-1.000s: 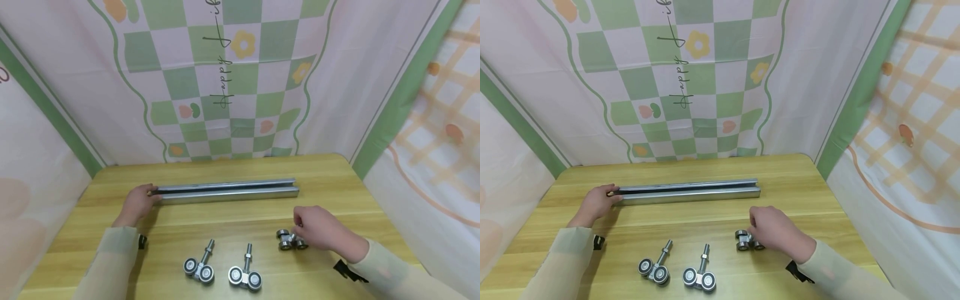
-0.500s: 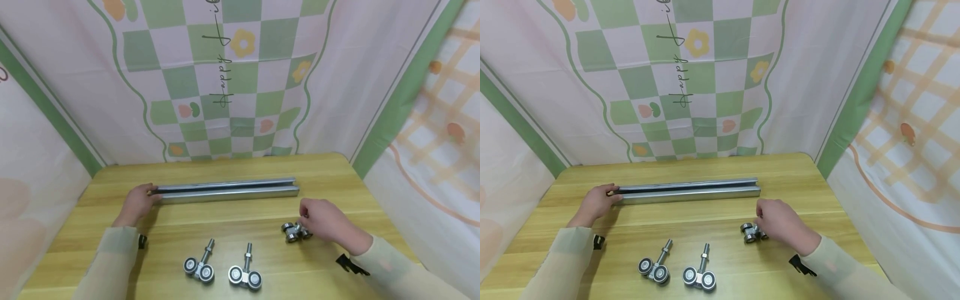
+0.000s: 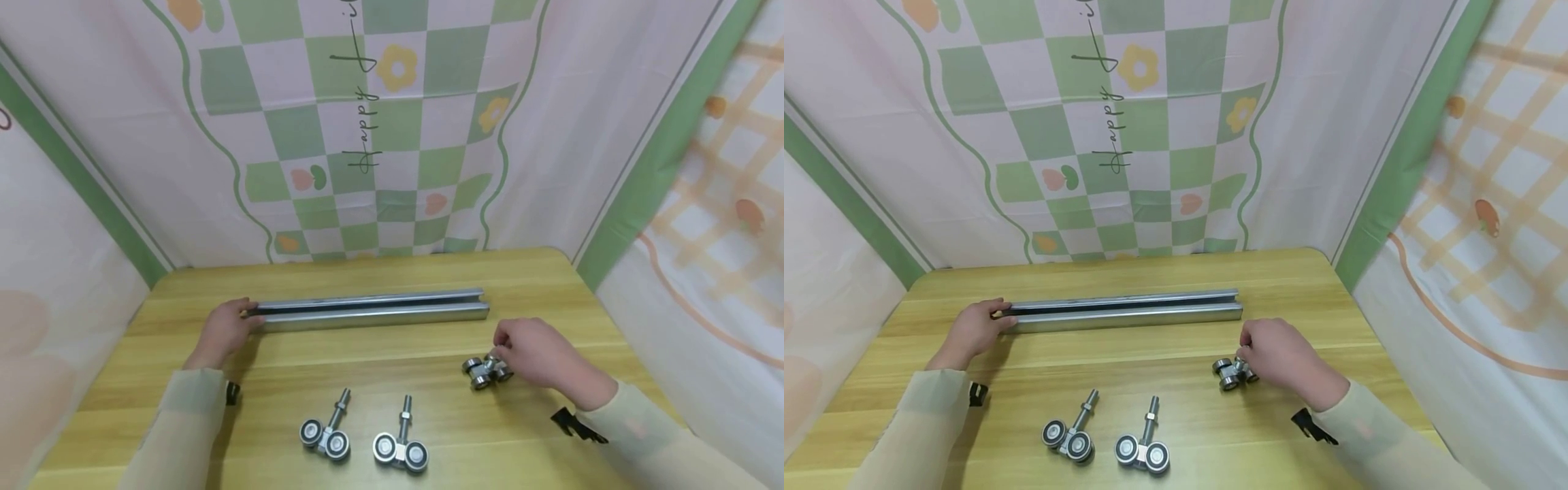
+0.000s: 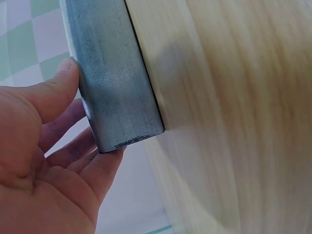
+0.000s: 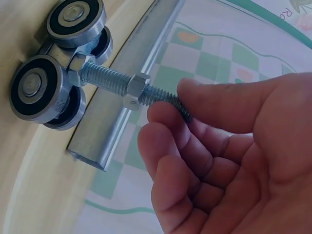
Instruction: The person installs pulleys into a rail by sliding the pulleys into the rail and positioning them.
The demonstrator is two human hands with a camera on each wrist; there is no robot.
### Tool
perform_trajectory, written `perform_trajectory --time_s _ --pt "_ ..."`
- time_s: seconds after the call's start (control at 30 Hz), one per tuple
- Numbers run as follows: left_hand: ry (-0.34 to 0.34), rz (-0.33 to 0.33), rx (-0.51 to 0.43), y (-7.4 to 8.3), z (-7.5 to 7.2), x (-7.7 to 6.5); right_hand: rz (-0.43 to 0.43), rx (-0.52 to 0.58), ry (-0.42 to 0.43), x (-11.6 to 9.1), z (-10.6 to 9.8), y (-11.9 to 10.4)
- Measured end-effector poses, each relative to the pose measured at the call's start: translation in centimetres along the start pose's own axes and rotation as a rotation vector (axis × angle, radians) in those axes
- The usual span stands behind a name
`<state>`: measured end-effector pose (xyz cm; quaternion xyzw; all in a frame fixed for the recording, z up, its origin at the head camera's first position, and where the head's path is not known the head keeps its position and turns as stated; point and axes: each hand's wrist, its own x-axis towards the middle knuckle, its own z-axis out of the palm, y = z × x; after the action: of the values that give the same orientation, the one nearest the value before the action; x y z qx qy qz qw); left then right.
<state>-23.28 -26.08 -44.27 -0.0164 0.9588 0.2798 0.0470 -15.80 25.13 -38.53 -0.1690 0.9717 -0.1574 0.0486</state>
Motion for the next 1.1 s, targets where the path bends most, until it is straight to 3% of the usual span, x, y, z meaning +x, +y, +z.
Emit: perform_trajectory --time_s 0.53,1.1 --pt "-0.008 -0.026 -0.007 -0.1 0.1 0.1 0.028 -0.032 0.014 -0.1 -0.3 0.6" --pt "-0.005 -0.023 -0.01 -0.1 0.1 0.1 0.073 -0.027 0.097 -0.2 -0.4 2.9"
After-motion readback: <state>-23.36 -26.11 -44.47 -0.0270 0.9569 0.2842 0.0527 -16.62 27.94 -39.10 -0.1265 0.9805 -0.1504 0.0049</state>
